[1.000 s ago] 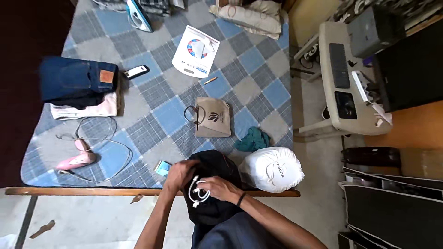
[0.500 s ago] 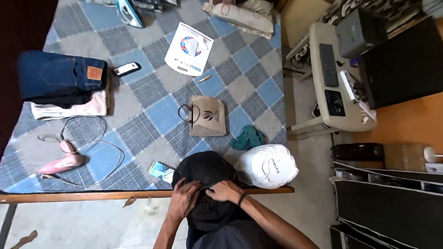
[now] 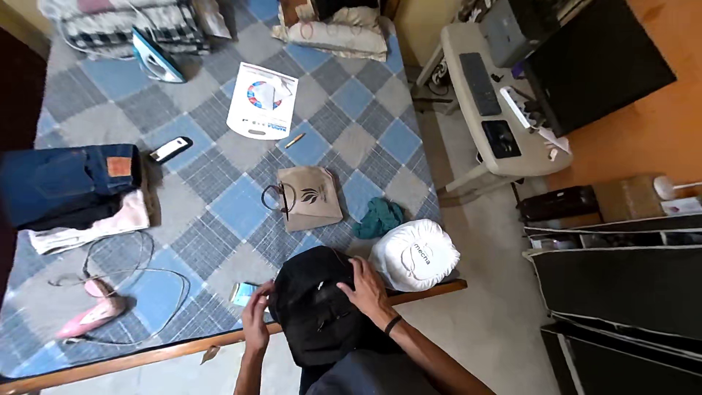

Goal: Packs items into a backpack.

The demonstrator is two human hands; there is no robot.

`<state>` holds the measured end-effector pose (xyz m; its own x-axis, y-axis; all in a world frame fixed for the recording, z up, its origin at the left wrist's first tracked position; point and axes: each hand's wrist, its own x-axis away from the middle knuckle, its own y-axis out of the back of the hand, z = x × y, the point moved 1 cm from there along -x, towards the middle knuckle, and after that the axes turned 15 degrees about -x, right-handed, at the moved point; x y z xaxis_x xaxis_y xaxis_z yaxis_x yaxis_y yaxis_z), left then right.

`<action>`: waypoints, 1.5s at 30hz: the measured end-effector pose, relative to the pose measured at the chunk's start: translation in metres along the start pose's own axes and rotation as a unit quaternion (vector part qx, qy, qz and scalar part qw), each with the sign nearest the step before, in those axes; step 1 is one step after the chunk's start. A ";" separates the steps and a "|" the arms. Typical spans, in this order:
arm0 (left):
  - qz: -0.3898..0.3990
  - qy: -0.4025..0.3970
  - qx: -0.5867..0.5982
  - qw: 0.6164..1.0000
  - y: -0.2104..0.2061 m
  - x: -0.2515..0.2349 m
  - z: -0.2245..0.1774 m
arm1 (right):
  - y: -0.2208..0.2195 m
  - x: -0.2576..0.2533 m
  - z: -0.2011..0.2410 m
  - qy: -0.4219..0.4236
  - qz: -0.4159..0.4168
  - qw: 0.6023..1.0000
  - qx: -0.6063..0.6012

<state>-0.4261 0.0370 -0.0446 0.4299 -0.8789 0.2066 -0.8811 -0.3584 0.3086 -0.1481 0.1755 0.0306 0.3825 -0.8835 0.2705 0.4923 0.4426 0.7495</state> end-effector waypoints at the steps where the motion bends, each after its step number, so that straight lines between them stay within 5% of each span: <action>1: -0.006 0.049 0.028 0.998 0.002 -0.012 0.006 | 0.003 -0.004 -0.005 -0.024 0.020 0.999 -0.014; 5: 0.106 0.094 -0.062 0.988 -0.016 -0.040 0.047 | 0.021 -0.011 -0.015 0.004 0.068 0.998 -0.014; 8: 0.105 0.106 -0.180 0.972 -0.019 -0.052 0.059 | 0.025 -0.022 -0.017 -0.005 0.092 0.996 0.006; 12: 0.105 0.169 -0.339 0.920 -0.017 -0.060 0.041 | 0.020 -0.029 -0.013 -0.002 0.123 0.992 0.041; 16: 0.217 0.214 -0.409 0.860 -0.017 -0.072 0.041 | 0.019 -0.028 0.009 -0.030 0.196 0.974 0.110; 22: 0.290 0.110 -0.414 0.856 0.017 -0.070 0.022 | 0.037 -0.030 0.017 -0.066 0.196 0.978 0.001; 26: 0.259 0.027 -0.454 0.852 0.031 -0.022 -0.057 | 0.056 -0.027 0.029 -0.071 0.187 0.980 0.010; 30: 0.214 -0.014 -0.567 0.796 0.005 0.019 -0.133 | 0.053 -0.015 0.086 0.026 0.193 0.981 0.007; 33: 0.165 -0.053 -0.578 0.797 -0.010 0.018 -0.131 | 0.002 -0.011 0.110 0.160 0.273 0.949 -0.013; 36: 0.112 -0.099 -0.569 0.809 -0.001 0.010 -0.116 | -0.042 -0.029 0.112 0.226 0.251 0.940 -0.050; 40: 0.100 -0.120 -0.404 0.901 0.027 0.008 -0.073 | -0.055 -0.039 0.115 0.221 0.204 0.948 -0.103; 45: 0.052 -0.166 -0.465 0.868 -0.004 0.001 -0.038 | -0.035 -0.031 0.116 0.181 0.225 0.957 -0.028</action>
<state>-0.4144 0.0502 -0.0101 0.1410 -0.9889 0.0479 -0.3065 0.0024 0.9519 -0.2680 0.1698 0.0657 0.8071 -0.4938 0.3237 0.2503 0.7826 0.5700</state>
